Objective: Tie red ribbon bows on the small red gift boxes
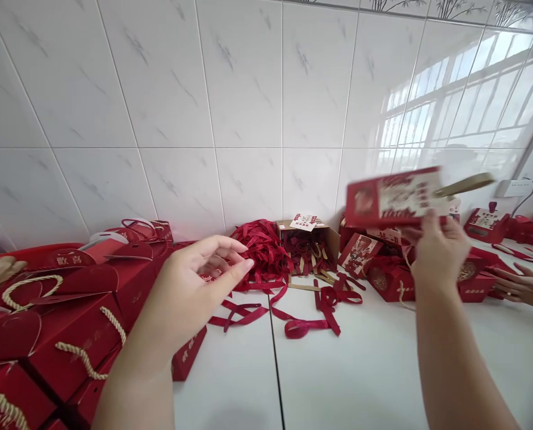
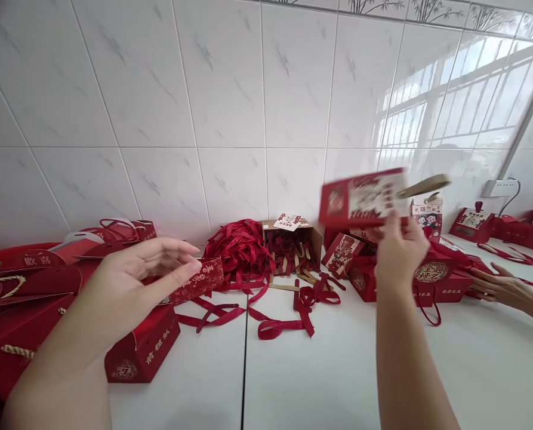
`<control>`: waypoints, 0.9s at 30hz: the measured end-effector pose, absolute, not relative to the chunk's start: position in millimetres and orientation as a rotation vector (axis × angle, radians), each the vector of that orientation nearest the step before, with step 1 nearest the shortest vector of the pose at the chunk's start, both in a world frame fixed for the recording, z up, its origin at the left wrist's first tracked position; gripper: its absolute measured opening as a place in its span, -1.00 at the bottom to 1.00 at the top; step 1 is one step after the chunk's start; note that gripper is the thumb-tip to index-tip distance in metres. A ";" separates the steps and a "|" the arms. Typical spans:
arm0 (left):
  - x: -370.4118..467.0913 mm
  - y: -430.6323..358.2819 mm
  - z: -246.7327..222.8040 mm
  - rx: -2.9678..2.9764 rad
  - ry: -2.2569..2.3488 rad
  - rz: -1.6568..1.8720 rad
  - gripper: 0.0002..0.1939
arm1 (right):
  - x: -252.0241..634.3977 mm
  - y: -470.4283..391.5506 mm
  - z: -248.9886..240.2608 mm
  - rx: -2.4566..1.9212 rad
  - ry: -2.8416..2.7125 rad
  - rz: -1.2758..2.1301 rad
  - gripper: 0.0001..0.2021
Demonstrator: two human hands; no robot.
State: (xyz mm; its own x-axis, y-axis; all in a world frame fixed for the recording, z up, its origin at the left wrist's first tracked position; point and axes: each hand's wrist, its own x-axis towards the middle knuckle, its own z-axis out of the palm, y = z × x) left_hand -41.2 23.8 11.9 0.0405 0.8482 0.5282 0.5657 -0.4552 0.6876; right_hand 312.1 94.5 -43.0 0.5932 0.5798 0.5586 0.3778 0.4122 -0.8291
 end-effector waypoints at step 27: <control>-29.8 24.0 8.2 2.135 1.507 1.025 -0.71 | 281.8 117.2 -57.7 -1.547 -1.298 0.415 -0.56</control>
State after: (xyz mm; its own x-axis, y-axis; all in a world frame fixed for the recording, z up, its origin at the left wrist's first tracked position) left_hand -29.8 24.0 8.2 0.1803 0.9139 0.3636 0.6741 -0.3840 0.6310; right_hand 281.8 117.2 -57.7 0.3568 0.8728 0.3331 0.5177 0.1121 -0.8482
